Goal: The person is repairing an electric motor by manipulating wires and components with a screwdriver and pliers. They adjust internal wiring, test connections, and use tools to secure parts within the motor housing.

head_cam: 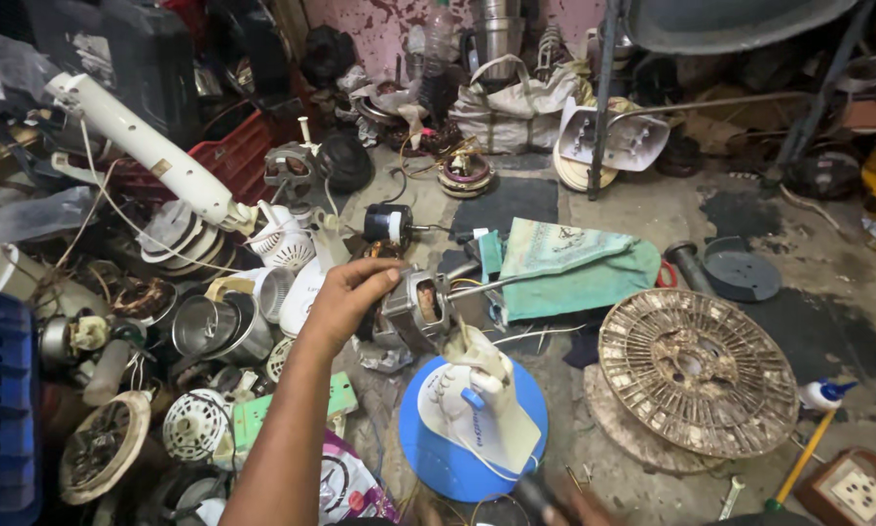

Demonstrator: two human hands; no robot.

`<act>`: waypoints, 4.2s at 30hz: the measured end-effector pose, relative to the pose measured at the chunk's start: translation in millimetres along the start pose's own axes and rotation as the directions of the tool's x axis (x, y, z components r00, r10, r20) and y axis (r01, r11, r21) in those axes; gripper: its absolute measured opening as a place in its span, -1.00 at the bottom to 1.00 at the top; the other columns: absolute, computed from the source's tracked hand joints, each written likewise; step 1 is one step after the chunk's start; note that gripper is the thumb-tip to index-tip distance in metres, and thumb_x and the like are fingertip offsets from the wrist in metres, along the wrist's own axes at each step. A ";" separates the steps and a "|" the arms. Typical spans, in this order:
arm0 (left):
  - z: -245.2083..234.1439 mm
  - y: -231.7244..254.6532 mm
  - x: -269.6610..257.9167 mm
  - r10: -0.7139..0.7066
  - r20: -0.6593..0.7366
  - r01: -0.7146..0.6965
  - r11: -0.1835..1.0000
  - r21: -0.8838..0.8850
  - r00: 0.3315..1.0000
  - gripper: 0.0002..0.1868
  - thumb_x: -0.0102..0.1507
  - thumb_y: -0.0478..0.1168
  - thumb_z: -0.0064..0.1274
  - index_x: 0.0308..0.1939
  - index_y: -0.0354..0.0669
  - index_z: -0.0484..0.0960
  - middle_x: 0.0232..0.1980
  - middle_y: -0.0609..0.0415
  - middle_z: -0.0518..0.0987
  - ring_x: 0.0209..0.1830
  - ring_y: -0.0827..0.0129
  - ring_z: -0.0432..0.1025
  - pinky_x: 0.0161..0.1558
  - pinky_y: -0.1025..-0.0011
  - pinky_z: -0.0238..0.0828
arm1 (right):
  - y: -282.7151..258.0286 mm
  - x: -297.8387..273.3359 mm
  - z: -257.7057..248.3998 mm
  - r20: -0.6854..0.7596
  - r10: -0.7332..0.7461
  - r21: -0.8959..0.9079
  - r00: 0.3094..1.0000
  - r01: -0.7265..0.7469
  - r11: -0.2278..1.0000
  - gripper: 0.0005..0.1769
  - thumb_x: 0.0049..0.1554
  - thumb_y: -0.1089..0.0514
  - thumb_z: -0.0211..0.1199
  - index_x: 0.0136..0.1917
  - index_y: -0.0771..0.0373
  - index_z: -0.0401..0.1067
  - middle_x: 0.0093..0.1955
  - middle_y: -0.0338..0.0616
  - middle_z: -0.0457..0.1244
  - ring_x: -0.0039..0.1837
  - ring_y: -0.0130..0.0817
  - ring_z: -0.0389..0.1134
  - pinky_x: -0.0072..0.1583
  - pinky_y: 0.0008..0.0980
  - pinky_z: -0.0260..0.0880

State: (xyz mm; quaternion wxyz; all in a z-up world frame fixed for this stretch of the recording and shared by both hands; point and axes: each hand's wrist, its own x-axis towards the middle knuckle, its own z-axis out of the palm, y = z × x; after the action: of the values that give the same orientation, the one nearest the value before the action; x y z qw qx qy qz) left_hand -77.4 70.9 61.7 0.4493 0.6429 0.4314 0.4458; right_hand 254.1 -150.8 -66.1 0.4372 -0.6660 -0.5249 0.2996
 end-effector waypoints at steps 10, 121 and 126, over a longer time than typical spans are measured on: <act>-7.0 -2.3 4.5 0.011 0.076 -0.005 0.996 -0.084 0.997 -0.66 0.25 -0.12 0.16 0.00 -0.26 0.76 -0.15 0.13 0.73 -0.17 0.55 0.55 -0.04 0.52 0.48 | -160.6 138.7 7.5 0.091 -0.779 -0.339 0.620 0.755 0.562 -0.73 0.15 0.12 0.30 0.12 0.20 0.51 0.06 -0.09 0.36 0.16 -0.08 0.29 0.19 -0.16 0.28; 171.5 -10.5 -168.9 0.169 -0.424 -0.291 0.925 -0.244 0.890 -0.83 0.31 -0.31 0.14 -0.03 -0.26 0.64 -0.25 0.12 0.67 -0.29 0.52 0.54 -0.22 0.51 0.50 | 72.6 -77.8 -5.0 0.644 0.218 -0.654 0.733 0.379 0.655 -0.68 0.10 0.04 0.18 0.07 0.19 0.51 -0.06 0.12 0.39 0.06 0.07 0.44 0.13 -0.04 0.44; 170.0 -21.0 -161.8 0.078 -0.387 -0.238 0.891 -0.386 0.919 -0.83 0.35 -0.32 0.10 0.01 -0.29 0.58 -0.29 0.10 0.63 -0.31 0.52 0.51 -0.28 0.52 0.47 | 28.5 -64.2 -131.8 0.184 0.297 -0.767 0.937 -0.052 0.639 -0.48 0.03 -0.03 0.30 0.28 -0.01 0.54 0.12 -0.05 0.43 0.21 -0.09 0.47 0.29 -0.20 0.43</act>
State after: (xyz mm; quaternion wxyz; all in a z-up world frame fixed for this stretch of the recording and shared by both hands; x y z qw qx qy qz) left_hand 45.4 -111.8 -22.4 0.4529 0.4698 0.3441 0.6751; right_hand 362.4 -249.7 -37.7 0.0082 -0.7823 -0.5925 0.1921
